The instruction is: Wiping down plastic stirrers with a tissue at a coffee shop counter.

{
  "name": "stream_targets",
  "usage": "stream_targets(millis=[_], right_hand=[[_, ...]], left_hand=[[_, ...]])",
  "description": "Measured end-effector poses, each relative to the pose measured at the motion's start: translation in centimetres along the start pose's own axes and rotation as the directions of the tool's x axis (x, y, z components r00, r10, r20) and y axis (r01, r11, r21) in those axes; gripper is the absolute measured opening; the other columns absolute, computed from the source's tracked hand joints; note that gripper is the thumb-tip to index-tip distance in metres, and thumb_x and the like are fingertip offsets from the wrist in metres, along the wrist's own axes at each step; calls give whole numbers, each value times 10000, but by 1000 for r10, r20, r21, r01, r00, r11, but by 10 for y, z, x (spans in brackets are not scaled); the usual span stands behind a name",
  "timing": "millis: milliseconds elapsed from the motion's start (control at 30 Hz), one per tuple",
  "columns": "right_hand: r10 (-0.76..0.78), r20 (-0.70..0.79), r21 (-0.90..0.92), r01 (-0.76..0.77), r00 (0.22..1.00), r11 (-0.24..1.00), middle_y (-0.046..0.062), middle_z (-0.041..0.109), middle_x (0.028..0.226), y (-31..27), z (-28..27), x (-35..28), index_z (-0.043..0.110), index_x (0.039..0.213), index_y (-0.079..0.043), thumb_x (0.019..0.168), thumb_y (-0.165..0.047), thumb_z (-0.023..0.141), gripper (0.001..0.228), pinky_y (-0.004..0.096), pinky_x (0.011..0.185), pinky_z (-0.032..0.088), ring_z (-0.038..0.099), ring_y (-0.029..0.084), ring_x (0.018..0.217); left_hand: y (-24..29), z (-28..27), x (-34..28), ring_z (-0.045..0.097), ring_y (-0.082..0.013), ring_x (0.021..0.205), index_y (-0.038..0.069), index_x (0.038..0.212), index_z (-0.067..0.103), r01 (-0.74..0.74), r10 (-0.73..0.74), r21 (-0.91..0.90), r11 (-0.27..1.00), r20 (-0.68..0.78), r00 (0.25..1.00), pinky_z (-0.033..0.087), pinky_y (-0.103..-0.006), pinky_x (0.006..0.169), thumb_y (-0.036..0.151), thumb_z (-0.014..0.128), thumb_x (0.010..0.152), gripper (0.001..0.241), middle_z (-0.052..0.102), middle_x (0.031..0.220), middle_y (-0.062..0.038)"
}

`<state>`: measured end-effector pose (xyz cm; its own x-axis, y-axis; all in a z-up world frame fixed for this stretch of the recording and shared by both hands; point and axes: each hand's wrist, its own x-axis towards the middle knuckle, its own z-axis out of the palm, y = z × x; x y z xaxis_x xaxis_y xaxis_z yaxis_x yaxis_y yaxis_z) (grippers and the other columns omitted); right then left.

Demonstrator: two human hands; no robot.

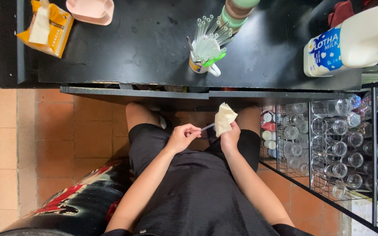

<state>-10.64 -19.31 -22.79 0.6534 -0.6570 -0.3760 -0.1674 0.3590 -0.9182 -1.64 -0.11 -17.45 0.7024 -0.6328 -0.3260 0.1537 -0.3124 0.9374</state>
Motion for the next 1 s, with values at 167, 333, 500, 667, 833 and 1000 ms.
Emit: stream_targets(millis=[167,333,500,667,833,1000], right_hand=[[57,-96,265,-30,994,964,65,697,1174,19,-12,10,629,1269,-6,1008,-66,598,270,313,883,561,683,165,1036],[153,35,371,-155,988,916,28,709,1155,18,-7,3,623,1257,-53,969,-112,612,294,311,892,571,693,149,1039],[134,281,-201,-78,950,977,33,756,1058,7,8,-12,696,1148,-14,958,-124,646,225,261,809,565,705,103,930],[180,366,-166,-126,913,978,54,749,1032,10,6,-9,704,1148,-8,993,-131,642,208,271,764,543,680,109,882],[108,167,23,-113,980,993,81,717,1120,6,-3,8,658,1219,10,993,-107,652,255,311,816,560,676,153,967],[158,54,447,-166,986,879,98,668,1266,6,-11,16,581,1356,10,1072,-190,549,349,346,941,549,665,213,1120]], left_hand=[[4,2,-2,581,-12,625,42,1088,766,25,-24,-12,1000,49,998,474,-193,595,127,720,932,183,801,889,-24],[-7,-2,-2,592,-16,643,28,1080,764,34,-31,-65,997,47,998,479,-198,604,126,713,942,177,797,883,-39],[-2,-3,-2,636,-22,674,24,1065,752,49,-46,-45,998,47,998,496,-210,625,143,683,965,170,801,905,-41],[2,-1,0,660,-17,700,23,1049,738,57,-54,-51,997,52,997,513,-212,635,142,682,959,160,796,912,-41],[-3,2,1,591,-37,641,27,1064,743,47,-47,-36,998,-3,999,490,-219,617,132,707,941,166,795,893,-47],[7,-1,-2,601,-20,640,43,1064,753,52,-52,11,999,14,999,497,-204,629,131,733,915,175,792,899,-9]])
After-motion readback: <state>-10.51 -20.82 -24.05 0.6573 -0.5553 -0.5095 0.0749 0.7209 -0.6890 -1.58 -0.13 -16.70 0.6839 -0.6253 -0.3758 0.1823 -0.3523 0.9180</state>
